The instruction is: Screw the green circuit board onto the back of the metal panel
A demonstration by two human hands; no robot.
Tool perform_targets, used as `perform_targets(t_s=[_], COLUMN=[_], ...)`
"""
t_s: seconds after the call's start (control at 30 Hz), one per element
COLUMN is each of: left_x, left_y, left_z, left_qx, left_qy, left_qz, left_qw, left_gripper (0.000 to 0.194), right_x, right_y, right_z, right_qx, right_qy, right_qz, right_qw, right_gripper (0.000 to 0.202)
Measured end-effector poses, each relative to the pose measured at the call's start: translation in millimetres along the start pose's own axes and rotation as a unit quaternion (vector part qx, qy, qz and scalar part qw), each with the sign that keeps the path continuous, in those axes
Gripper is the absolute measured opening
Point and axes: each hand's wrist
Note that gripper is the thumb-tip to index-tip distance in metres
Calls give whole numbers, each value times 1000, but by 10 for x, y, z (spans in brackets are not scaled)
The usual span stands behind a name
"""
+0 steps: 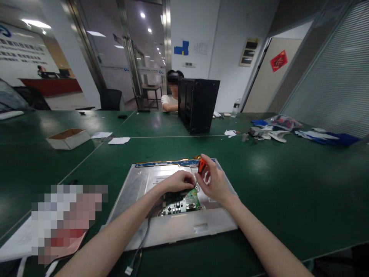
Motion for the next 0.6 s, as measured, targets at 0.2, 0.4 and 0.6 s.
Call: perform_targets(t_s=[0.2, 0.4, 0.6], left_x=[-1, -3, -5], left_y=[-15, -30, -61], left_z=[3, 10, 11], left_qx=[2, 5, -9], left_qy=[4, 7, 9], left_qz=[11, 10, 20], left_qw=[1000, 1000, 1000], left_gripper=[11, 10, 11], right_x=[5, -2, -9], right_y=[27, 2, -30], right_z=[21, -13, -25], right_qx=[21, 4, -19], right_qy=[15, -4, -18], right_qz=[-14, -8, -7], right_qw=[1000, 1000, 1000], right_gripper=[66, 63, 62])
Point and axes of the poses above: each hand's wrist, its own x-axis towards the middle knuckle, its own z-axis out of the back of the hand, y = z × x, and after that the axes turned 1 degree about -y, right-handed
